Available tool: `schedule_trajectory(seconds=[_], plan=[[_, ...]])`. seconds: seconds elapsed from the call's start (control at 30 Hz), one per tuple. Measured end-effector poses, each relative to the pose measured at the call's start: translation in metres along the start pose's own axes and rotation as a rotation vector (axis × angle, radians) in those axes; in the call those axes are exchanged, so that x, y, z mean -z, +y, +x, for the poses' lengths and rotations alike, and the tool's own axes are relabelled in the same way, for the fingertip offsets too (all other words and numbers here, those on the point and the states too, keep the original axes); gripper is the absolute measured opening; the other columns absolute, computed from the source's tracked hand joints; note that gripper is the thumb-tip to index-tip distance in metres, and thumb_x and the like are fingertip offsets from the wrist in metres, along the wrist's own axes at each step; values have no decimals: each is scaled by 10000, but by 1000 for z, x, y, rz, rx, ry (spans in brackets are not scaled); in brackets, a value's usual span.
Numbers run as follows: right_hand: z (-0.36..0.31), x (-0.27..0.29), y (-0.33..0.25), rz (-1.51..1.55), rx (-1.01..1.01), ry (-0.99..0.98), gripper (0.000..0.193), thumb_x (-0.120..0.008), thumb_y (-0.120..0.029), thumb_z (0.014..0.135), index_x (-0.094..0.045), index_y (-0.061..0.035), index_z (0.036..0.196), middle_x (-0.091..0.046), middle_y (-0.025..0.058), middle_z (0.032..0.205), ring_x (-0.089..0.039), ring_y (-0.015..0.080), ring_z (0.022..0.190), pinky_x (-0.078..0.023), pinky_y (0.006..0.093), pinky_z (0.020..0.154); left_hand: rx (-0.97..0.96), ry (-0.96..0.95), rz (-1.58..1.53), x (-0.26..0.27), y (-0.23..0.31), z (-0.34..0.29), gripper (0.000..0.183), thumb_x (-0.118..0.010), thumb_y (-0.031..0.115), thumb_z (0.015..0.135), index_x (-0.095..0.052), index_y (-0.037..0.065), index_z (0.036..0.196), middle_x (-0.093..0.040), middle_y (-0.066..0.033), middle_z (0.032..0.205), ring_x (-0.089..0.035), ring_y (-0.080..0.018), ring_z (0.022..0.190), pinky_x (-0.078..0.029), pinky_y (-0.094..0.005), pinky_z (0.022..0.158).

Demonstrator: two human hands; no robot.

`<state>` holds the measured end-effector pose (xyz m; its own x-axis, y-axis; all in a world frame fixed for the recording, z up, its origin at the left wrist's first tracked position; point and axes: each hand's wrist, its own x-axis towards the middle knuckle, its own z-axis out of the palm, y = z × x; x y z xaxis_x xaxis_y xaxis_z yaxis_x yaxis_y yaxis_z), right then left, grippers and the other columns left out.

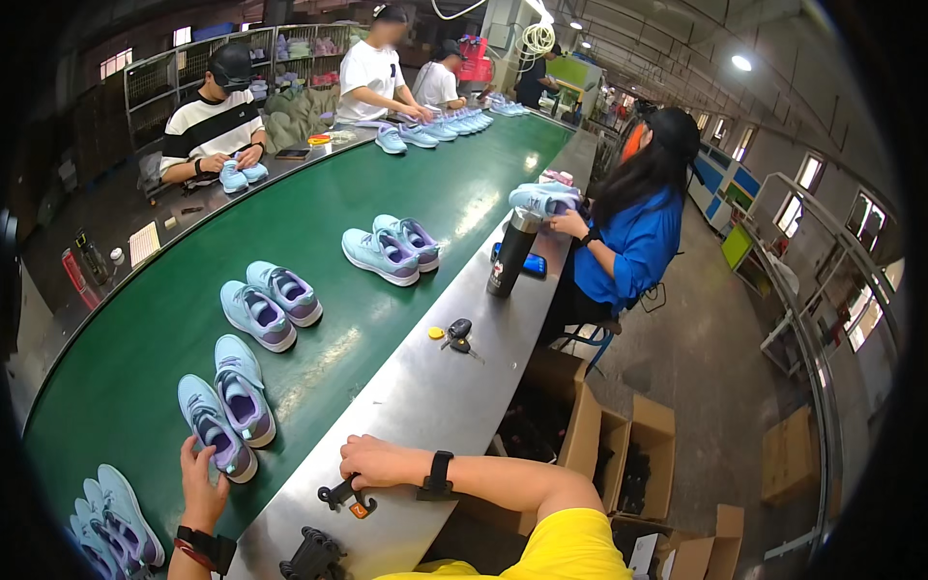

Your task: The person attaches small orange tags to the tongues of light blue and purple sneakers moving along a green conveyor belt. They pick up tags from a nearby box and clip them onto the shoes one by one as the items pass by on the assembly line.

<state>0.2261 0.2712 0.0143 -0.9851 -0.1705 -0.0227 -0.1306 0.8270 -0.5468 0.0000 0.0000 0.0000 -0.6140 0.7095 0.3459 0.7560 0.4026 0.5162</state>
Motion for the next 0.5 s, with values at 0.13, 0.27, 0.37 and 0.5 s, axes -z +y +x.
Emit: schedule_trajectory(seconds=[0.13,0.27,0.37,0.5], plan=[[1,5,11,48,35,-12,130,-680,-199,722,-649,-83,772,-585,67,782,-503,277,885,-415,375,778,-73,-61,41,6,15,3,413,-695,-32,617,-576,53,1004,-542,-148,1109,-523,-340,935,-444,-412,822],[3,7,24,172,11,-22,121,-691,-176,711,-644,-81,769,-593,61,772,-503,268,872,-419,365,782,-13,-121,-7,3,3,10,306,-691,-52,597,-590,45,869,-595,-99,888,-523,-326,843,-431,-405,746],[1,11,28,236,-3,-33,129,-702,-162,703,-640,-73,773,-603,63,784,-510,261,868,-432,364,766,29,-122,-13,-2,-3,5,276,-693,-56,573,-594,44,811,-592,-86,825,-520,-313,817,-423,-400,726],[-4,20,41,463,-120,-115,108,-682,-137,749,-622,-76,813,-584,46,817,-494,223,880,-427,340,768,21,-114,3,-6,-6,4,274,-694,-53,559,-593,45,794,-587,-88,820,-514,-313,802,-419,-394,724]])
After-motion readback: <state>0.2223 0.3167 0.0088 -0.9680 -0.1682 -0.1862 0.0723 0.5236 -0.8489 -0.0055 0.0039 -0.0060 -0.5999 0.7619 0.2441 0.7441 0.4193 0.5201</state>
